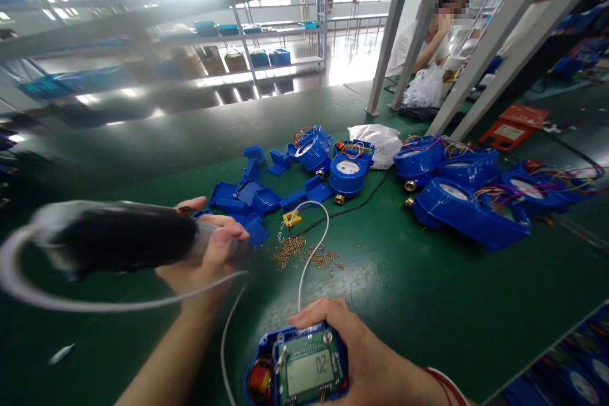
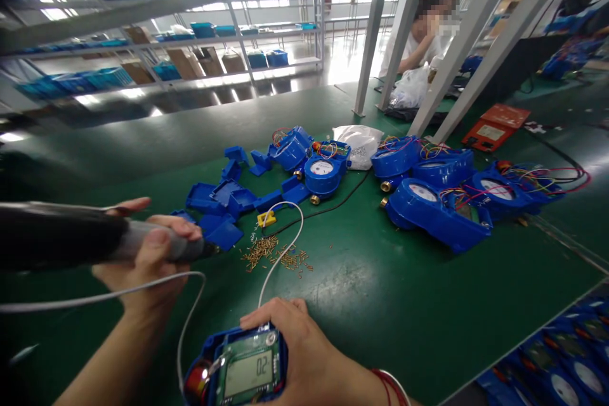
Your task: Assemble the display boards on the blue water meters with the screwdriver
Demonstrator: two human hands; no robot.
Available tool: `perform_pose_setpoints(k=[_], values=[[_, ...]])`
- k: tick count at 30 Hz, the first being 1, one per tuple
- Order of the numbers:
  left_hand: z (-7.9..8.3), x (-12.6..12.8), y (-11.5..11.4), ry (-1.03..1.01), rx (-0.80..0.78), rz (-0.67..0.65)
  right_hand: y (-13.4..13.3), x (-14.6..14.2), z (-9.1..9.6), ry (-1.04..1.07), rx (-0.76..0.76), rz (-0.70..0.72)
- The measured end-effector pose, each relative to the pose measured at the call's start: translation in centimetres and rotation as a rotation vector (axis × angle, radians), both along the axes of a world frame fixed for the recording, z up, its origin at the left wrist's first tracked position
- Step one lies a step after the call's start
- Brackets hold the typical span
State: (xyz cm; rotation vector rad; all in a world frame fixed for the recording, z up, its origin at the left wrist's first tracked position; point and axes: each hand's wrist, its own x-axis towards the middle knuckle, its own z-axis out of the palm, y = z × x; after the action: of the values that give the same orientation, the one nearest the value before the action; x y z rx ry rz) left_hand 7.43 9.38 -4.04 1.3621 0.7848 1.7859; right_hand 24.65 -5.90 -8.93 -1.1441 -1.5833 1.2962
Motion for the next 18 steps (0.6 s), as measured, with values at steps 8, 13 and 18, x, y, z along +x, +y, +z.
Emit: perform_pose_setpoints(k=[8, 13, 18], values=[[-4.4, 1.5, 1.7, 0.009, -0.034, 0.074, 0.0, 0.0, 0.4, 0.037, -0.062, 0.016], [-0.7, 0.5, -0.2, -0.133, -0.014, -0.036, 0.2, 1.0, 0.4, 0.141, -0.083, 0.056], [2.8, -0.3, -3.4, -0.184, -0.024, -0.117, 2.1, 1.2, 1.2, 0.060, 0.048, -0.254]])
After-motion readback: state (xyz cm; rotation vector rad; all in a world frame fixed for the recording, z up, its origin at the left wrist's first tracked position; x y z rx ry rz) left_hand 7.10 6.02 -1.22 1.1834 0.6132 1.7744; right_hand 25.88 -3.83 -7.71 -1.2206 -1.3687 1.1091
